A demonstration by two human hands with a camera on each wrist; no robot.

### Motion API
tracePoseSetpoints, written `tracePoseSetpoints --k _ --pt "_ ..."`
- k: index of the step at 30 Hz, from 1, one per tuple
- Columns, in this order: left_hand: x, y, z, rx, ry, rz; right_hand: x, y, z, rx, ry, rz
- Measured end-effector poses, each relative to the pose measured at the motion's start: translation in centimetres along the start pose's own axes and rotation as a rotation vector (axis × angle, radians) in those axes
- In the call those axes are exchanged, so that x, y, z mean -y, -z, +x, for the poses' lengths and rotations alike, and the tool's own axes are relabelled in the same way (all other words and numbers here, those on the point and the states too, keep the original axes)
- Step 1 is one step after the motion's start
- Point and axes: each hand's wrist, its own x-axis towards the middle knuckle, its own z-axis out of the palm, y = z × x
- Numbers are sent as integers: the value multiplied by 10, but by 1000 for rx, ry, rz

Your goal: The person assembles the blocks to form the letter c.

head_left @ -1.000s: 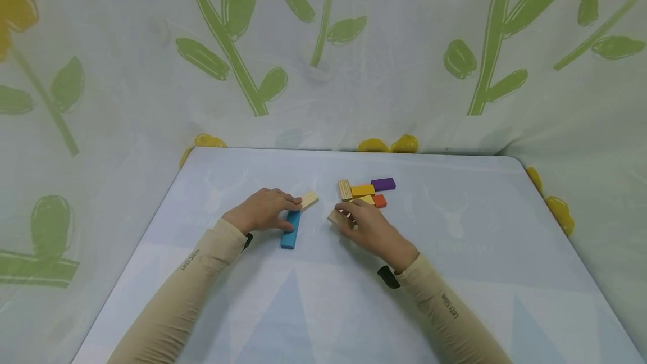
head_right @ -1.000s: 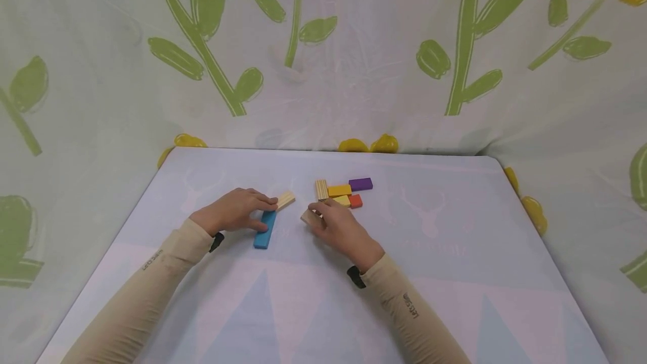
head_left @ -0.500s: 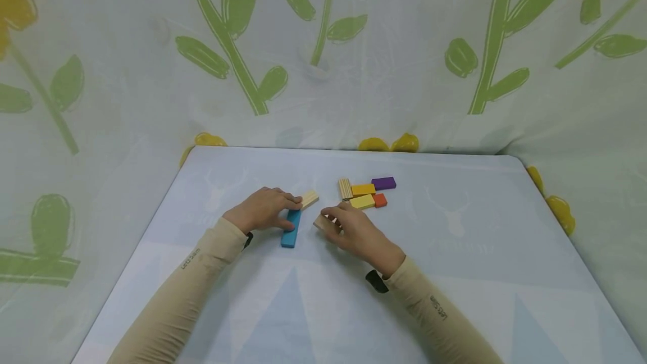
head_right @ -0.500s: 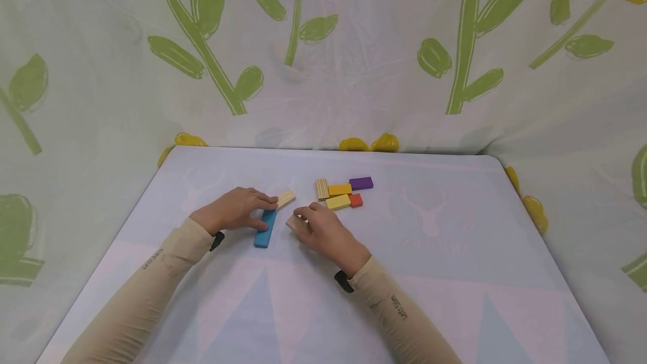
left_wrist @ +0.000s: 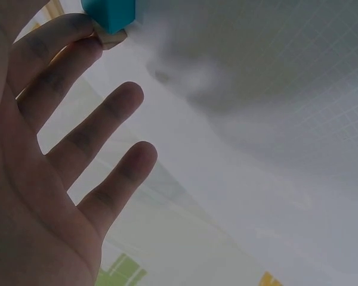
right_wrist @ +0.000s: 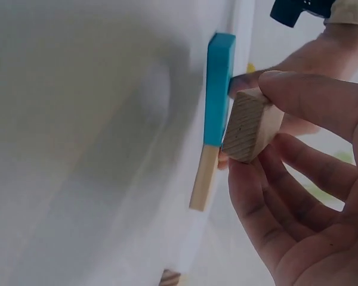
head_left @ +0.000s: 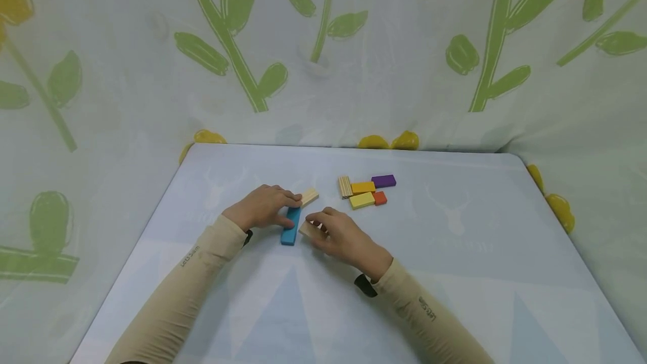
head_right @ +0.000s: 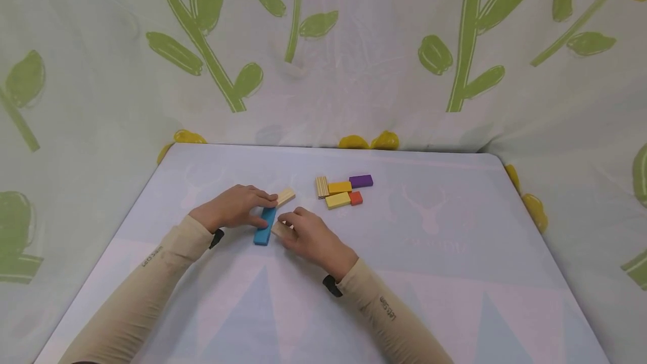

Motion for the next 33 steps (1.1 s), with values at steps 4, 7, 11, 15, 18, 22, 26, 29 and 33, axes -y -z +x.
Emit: tracePoseSetpoints --k 4,7,11,15,18,22,26,29,33 --pt "0 0 0 2 0 -1 2 -5 1 24 -6 -5" --pt "-1 1 0 5 0 -8 4 -8 1 45 -5 -10" --pt "-1 1 -1 9 1 -14 5 -12 1 71 0 -18" --pt "-1 2 -1 16 6 -12 5 -16 1 104 -8 -32" --pt "-1 1 -1 16 8 -12 6 -18 1 128 -20 -41" --pt "-1 1 -1 11 6 -17 6 -20 0 144 -15 -54" --pt "-2 2 -1 15 9 -23 1 -18 -2 156 13 -61" --pt "-2 2 -1 17 10 -21 -2 -14 -4 171 22 -48" --pt "-1 2 -1 16 7 -18 -5 -11 -6 202 39 -12"
